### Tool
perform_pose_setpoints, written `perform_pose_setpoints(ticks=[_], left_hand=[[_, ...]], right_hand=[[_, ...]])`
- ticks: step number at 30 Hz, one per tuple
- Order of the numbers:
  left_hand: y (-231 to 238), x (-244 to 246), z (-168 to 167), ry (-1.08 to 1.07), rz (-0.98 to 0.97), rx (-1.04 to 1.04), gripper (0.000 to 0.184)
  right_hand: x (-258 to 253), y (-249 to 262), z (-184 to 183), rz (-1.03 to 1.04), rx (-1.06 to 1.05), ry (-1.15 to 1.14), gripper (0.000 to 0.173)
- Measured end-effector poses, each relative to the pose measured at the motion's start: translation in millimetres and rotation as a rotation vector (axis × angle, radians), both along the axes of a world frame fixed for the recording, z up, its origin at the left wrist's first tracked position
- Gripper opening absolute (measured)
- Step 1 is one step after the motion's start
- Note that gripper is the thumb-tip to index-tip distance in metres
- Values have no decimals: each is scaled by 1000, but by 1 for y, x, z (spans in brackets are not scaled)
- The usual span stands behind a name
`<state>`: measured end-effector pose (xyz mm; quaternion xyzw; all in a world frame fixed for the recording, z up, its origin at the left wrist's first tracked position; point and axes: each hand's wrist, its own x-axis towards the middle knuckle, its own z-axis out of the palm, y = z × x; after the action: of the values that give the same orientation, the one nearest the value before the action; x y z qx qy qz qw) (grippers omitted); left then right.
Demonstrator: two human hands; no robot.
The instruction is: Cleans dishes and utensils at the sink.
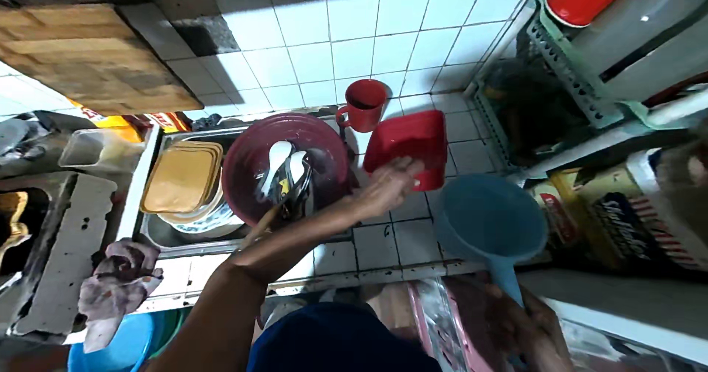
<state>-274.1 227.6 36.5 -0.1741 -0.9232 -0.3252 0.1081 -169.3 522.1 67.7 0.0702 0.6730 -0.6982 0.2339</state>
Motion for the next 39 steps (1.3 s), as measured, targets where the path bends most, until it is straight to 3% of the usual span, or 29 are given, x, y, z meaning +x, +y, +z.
perform_pose_setpoints(ticks=[4,7,10,13,19,23,27,32,36,39], left_hand=[[21,-12,-69,-283,-37,-228,34],[27,-18,-89,-410,-26,-227,31],[20,-10,-58,-324,29,-129,42],[-5,11,-23,-270,111,109,37],[-72,32,-5,-627,311,892,24],[-103,31,-4,-656,479,958,26],[-139,18,-6,-642,646,750,31],[-184,7,10,-756,546,-46,34],[-198,33,69,-625,368,-210,34],[-214,52,101,-512,399,-221,24]], right_hand=[[1,11,-7,0,-11,-10,23],[-1,13,-9,17,-15,-9,24],[-5,4,-1,54,74,18,21],[-13,-5,11,164,168,81,20],[-55,-51,36,477,301,331,29],[-90,-108,29,611,488,566,39],[-111,-163,22,713,562,734,32],[-122,-208,13,695,410,649,19],[-114,-222,14,649,42,382,14],[-103,-221,12,601,-93,261,16]])
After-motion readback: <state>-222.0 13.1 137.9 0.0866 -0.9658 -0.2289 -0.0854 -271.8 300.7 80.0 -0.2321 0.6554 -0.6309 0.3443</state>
